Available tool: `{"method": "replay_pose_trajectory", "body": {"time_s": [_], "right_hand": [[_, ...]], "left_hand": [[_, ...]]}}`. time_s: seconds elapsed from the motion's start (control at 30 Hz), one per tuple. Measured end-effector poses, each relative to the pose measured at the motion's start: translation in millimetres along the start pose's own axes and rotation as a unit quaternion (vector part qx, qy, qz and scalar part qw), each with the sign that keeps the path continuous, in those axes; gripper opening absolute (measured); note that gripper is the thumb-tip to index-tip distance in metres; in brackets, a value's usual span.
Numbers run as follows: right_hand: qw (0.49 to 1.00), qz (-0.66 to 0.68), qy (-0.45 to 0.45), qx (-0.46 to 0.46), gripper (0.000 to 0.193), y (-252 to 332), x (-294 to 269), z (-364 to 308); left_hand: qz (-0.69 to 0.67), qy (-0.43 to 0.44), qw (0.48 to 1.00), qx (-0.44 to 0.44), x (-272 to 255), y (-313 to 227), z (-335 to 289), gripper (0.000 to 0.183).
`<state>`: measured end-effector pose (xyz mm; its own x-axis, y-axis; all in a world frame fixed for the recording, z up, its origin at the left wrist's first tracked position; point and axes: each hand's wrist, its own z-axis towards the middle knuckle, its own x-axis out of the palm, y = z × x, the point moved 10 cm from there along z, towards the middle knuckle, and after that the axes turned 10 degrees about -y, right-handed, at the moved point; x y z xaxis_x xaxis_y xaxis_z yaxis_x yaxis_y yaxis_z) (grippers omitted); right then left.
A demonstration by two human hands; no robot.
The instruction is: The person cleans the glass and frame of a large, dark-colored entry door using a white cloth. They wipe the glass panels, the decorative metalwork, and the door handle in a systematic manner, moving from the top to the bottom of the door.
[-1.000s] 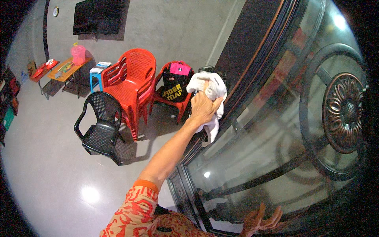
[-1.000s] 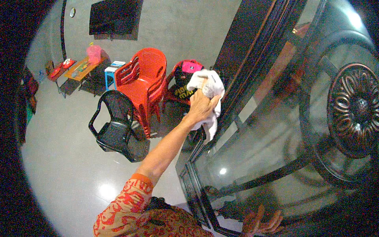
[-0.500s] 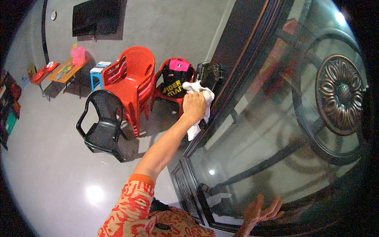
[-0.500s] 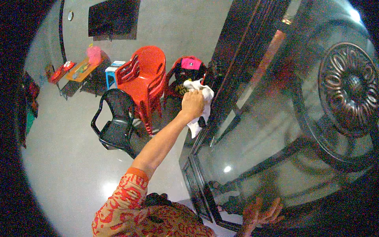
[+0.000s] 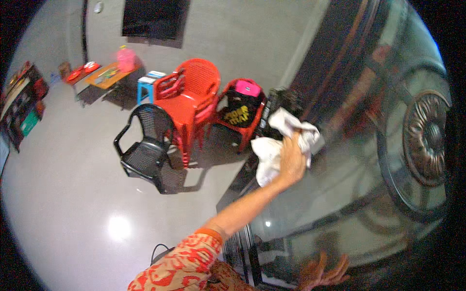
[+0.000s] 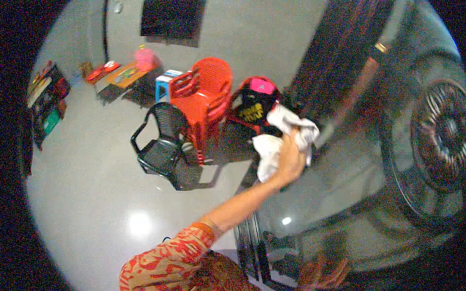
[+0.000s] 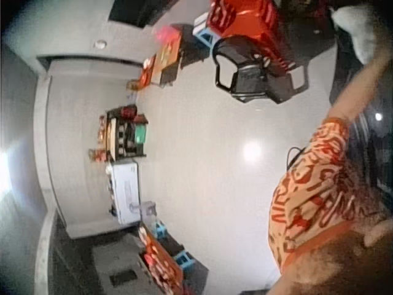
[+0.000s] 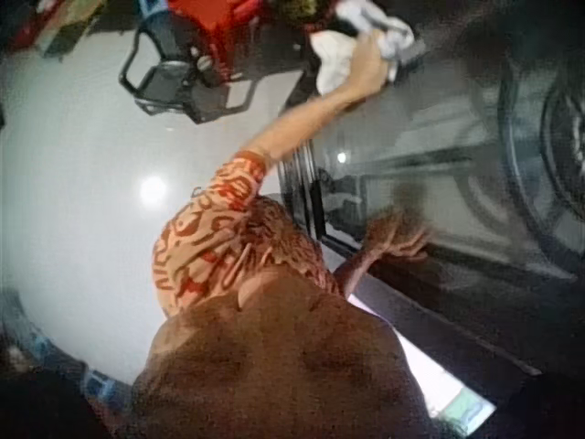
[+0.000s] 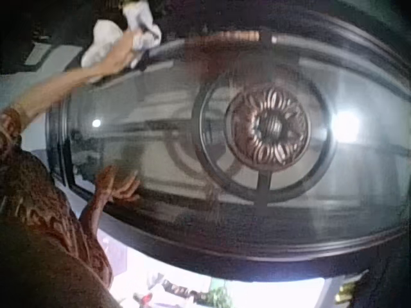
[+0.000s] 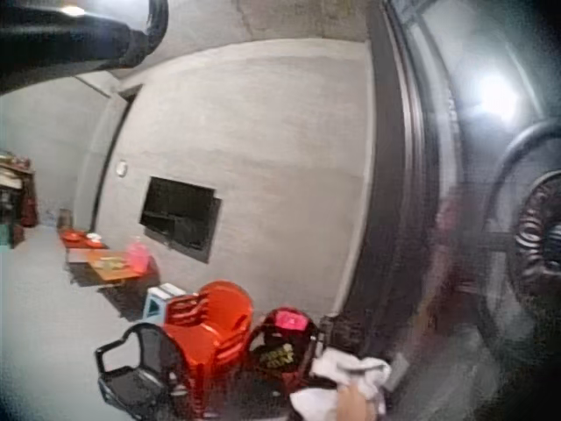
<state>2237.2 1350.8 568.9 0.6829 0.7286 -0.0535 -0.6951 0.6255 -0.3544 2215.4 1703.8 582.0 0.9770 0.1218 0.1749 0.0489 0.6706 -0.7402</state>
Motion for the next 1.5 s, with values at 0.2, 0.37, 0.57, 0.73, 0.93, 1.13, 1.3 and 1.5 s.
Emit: {"method": "replay_pose_trajectory", "body": {"time_s": [0.2, 0.37, 0.57, 0.73, 0.93, 1.13, 1.3, 1.5], "right_hand": [[0.999, 0.035, -0.030, -0.022, 0.026, 13, -10, 14], [0.999, 0.014, -0.051, -0.008, 0.020, 17, -8, 20], [0.997, 0.011, -0.071, -0.004, 0.011, 16, -8, 22], [0.998, 0.027, -0.063, 0.008, 0.010, 8, -13, 17], [0.999, -0.006, -0.030, 0.022, 0.022, 9, 1, 11], [0.995, -0.093, 0.036, -0.004, 0.024, -2, 9, -9], [0.993, -0.105, 0.045, -0.004, 0.024, 0, 14, -9], [0.995, -0.093, 0.034, -0.014, 0.019, 1, 12, -7]], "left_hand": [[0.032, -0.026, 0.996, -0.079, 1, 46, -39, 0.047], [0.072, 0.037, 0.983, -0.166, 10, 70, -72, 0.045], [0.039, 0.148, 0.969, -0.196, -12, 67, -158, 0.057], [-0.060, -0.013, 0.997, -0.051, -28, 4, -83, 0.063], [0.070, -0.100, 0.983, -0.138, -4, 46, -38, 0.063], [0.111, -0.011, 0.974, -0.198, 14, 57, -63, 0.063], [0.186, -0.040, 0.971, -0.141, 11, 80, -85, 0.058], [0.217, 0.023, 0.955, -0.201, -1, 136, -132, 0.048]]}}
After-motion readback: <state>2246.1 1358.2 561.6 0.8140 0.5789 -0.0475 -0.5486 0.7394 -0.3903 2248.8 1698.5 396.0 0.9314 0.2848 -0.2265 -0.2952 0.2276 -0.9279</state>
